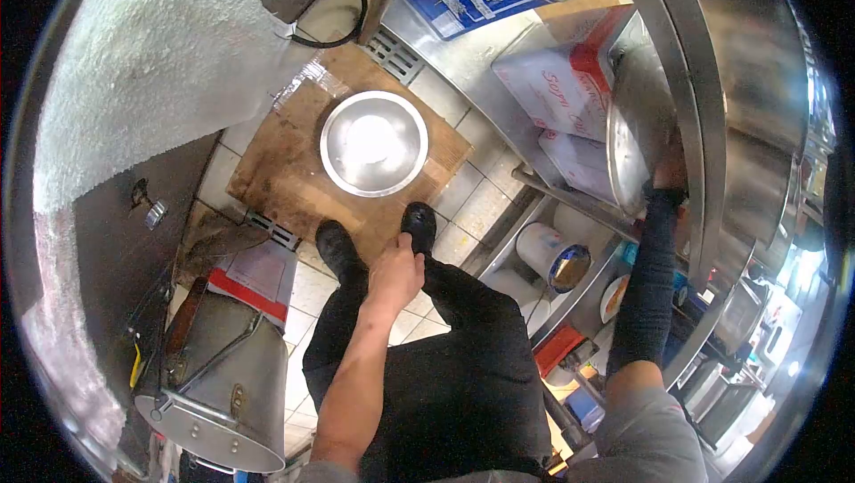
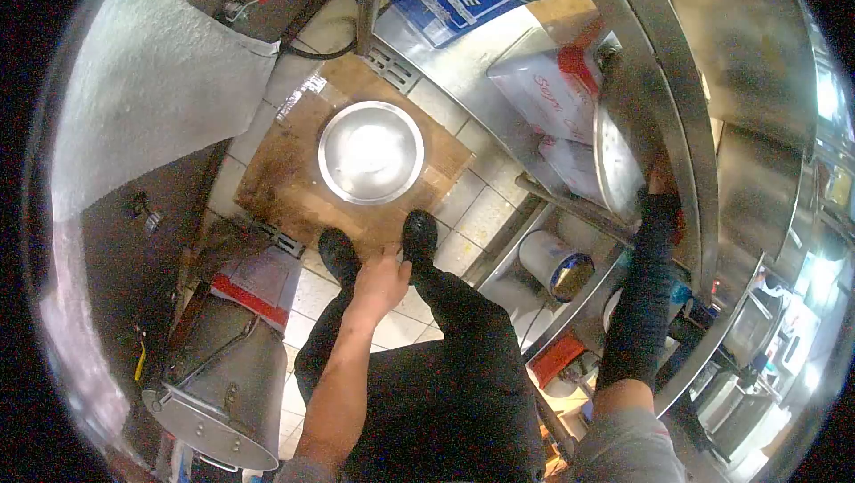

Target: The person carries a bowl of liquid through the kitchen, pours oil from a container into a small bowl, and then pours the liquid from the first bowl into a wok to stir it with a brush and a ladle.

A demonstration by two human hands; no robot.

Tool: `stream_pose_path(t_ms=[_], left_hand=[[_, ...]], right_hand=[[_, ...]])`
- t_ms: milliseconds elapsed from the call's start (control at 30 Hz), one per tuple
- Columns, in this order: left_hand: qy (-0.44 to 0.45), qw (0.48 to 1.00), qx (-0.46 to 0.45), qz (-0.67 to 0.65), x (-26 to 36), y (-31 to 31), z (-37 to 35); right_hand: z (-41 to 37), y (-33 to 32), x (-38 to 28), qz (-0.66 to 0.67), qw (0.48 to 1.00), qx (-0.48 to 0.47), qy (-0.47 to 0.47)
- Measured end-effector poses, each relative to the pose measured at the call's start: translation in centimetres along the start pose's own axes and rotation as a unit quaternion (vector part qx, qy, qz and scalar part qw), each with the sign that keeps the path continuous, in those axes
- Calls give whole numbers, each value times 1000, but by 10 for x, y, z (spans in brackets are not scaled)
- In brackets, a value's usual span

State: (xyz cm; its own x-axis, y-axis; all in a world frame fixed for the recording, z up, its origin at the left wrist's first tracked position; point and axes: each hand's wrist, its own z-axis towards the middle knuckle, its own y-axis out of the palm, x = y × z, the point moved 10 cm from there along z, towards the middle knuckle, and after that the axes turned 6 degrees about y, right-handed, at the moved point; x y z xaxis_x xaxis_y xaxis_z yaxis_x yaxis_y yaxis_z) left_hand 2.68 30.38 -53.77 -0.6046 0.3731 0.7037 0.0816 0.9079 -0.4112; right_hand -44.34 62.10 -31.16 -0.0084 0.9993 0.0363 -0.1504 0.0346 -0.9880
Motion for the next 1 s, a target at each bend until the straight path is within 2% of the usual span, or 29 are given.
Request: stream_pose_path(t_ms=[33,133,300,500,600,633,667,700,733,767,833,900,967,1000], left_hand=[[13,1000,16,1,2,-1,-2],[-18,997,-74,-7,-1,13,4],[-9,998,-56,7,-1,7,7],[2,999,-37,-3,-2,6,9],[-10,999,-17,-26,-17,20,-2],[-17,999,-7,-34,-26,29,-7],[-39,997,-18,-62,-50,55,-17],[-60,996,8,-67,-37,42,-40],[-59,996,38,-47,-42,47,-63],[-36,997,40,-53,-43,55,-83],[-62,997,32,-39,-36,51,-132],[37,985,133,-99,-8,27,-184],[6,994,93,-50,-11,26,-221],[-10,997,72,-24,-16,24,-236]], right_hand=[[-1,1,17,-4,1000,-12,16],[-1,6,52,-9,998,-34,46],[-3,15,74,-13,997,-48,62],[-23,20,66,-31,998,-32,53],[-68,1,22,-49,997,50,-19],[-97,-16,-16,-26,994,79,-77],[-126,-39,-74,40,996,-47,-58],[-166,-73,-117,100,976,67,-180],[-196,-99,-154,122,969,30,-213],[-224,-116,-174,147,965,-18,-215],[-272,-168,-213,241,938,-115,-221],[-307,-238,-245,286,906,-162,-266],[-312,-317,-272,341,866,-193,-311],[-303,-361,-282,323,871,-167,-330]])
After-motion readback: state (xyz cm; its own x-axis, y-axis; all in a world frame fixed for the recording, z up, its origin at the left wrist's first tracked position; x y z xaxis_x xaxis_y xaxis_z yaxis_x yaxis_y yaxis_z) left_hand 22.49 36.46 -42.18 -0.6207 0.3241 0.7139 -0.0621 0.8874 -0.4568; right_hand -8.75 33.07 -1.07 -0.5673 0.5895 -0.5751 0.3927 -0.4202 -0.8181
